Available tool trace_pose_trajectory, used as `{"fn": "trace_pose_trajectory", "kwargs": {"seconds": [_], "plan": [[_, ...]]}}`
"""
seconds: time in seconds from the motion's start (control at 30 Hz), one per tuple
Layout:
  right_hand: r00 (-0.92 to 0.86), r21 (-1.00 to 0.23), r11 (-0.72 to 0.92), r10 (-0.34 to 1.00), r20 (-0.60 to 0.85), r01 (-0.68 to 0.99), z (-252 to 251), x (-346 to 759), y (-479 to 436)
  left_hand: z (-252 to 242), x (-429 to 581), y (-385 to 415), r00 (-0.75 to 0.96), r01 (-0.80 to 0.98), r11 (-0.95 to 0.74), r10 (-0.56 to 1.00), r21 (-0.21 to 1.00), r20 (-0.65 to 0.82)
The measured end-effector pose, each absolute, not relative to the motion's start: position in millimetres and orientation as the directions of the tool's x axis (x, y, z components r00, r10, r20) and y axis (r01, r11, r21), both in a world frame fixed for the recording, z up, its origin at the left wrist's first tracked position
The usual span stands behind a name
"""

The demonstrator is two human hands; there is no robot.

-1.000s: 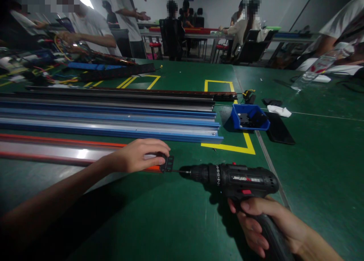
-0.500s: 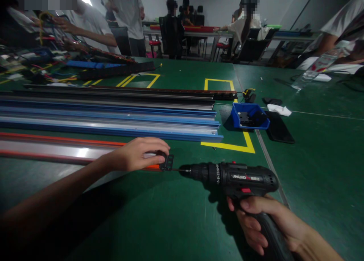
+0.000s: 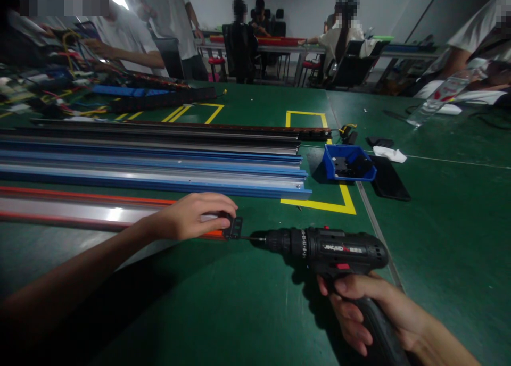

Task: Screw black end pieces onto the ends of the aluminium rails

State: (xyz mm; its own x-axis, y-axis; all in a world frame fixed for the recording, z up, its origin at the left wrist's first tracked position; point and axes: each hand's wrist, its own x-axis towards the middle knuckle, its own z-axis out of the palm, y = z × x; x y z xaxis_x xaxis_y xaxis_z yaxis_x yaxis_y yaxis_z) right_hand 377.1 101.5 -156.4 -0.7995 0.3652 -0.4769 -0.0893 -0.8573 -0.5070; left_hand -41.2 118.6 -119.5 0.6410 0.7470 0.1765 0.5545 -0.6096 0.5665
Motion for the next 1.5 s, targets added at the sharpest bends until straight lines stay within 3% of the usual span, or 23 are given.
{"fn": "trace_pose_trajectory", "kwargs": {"seconds": [0.9, 1.5], "plan": [[-0.776, -0.538, -0.837, 0.402, -0.487, -0.096, -166.0, 383.9, 100.4, -119.7, -40.9, 118.7, 0.639, 0.558, -0.608, 0.749, 0.566, 0.175], [-0.751, -0.5, -0.865, 0.359, -0.555, -0.043, -151.6, 373.3, 101.9, -117.8, -40.3, 118.2, 0.637, 0.558, -0.601, 0.752, 0.573, 0.169]]}}
